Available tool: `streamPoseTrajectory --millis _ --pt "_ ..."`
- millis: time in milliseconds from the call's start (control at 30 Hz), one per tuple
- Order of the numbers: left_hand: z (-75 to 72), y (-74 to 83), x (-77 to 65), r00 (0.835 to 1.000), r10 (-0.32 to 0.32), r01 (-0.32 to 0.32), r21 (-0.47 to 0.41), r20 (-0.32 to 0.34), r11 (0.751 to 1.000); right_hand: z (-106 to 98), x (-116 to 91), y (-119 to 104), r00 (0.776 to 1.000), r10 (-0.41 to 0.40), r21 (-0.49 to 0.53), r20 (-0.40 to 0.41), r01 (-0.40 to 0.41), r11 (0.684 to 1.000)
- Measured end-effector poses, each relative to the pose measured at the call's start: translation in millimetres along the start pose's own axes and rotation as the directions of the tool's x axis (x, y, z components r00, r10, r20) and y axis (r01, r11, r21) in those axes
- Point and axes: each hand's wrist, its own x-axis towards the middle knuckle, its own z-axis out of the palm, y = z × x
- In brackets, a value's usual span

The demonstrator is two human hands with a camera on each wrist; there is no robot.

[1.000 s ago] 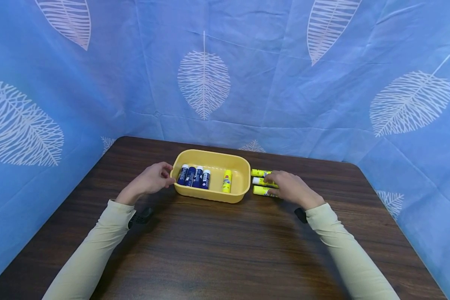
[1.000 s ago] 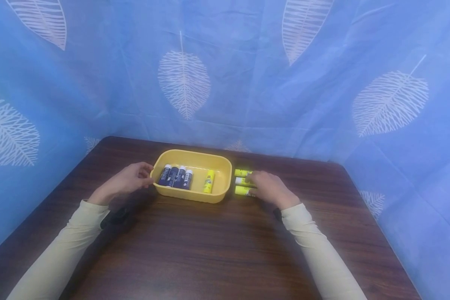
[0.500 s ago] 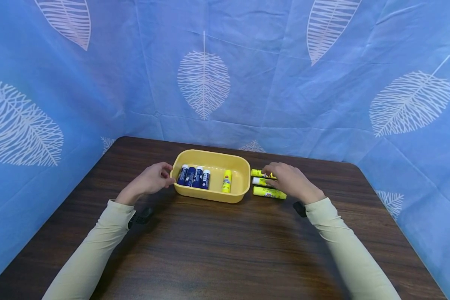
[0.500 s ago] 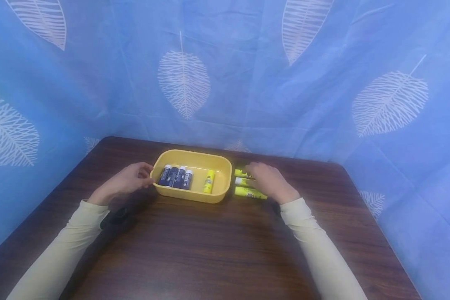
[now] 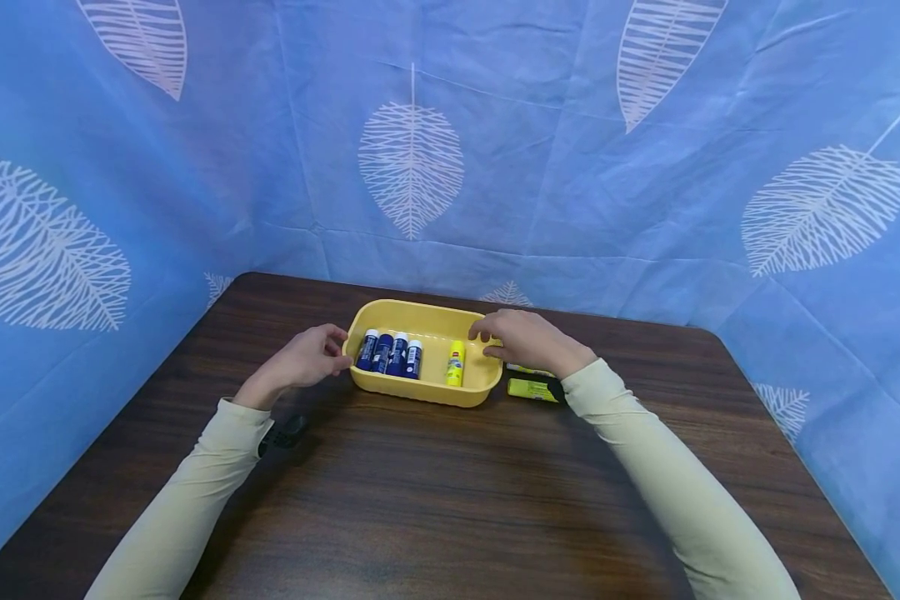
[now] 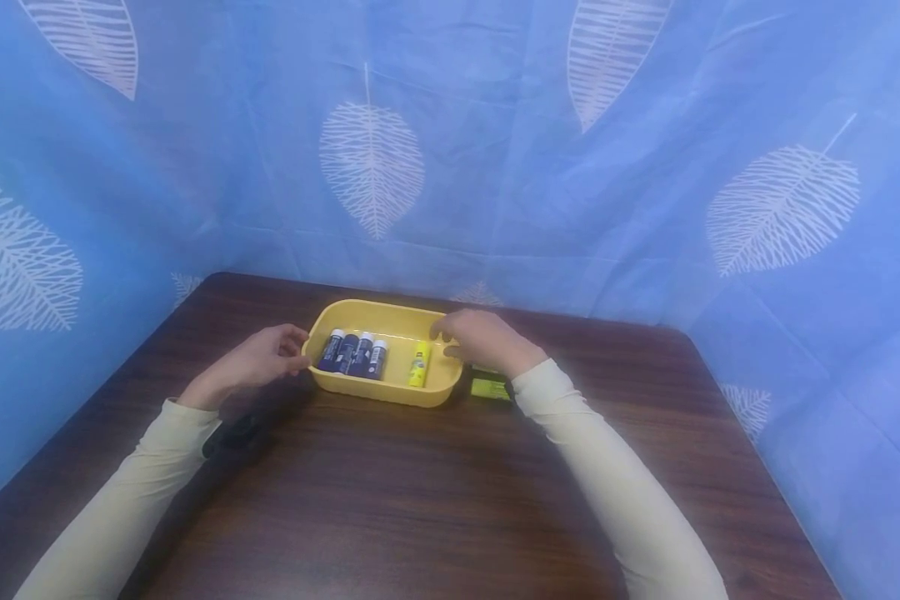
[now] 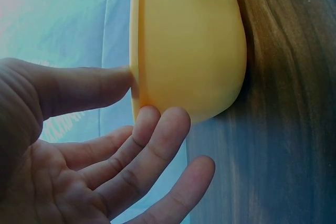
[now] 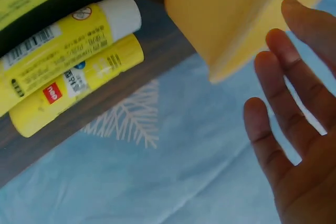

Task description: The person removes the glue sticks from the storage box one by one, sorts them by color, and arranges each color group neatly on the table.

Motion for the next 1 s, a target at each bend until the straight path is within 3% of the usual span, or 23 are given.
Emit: streamPoseTrajectory --millis 267,433,833,1000 --pt "0.6 -1.1 1.8 1.0 -0.003 0.003 -0.003 0.002 1.0 11.6 31.9 -8.9 0.983 -0.094 -0.053 0.156 0.103 0.993" --pt "-0.5 -0.4 1.7 1.0 -0.003 0.003 -0.002 0.002 1.0 16.3 42.2 -15.1 0.972 -0.1 -0.05 0.211 0.113 0.992" --pt "-1.7 -0.4 1.4 0.999 0.033 -0.033 0.013 0.025 0.999 22.5 51.5 -25.0 0.959 -0.076 -0.071 0.274 0.099 0.993" --pt "-2.9 -1.1 2.2 0.999 0.032 -0.033 0.022 0.023 0.999 26.1 52.3 -24.7 0.961 -0.085 -0.062 0.263 0.105 0.993"
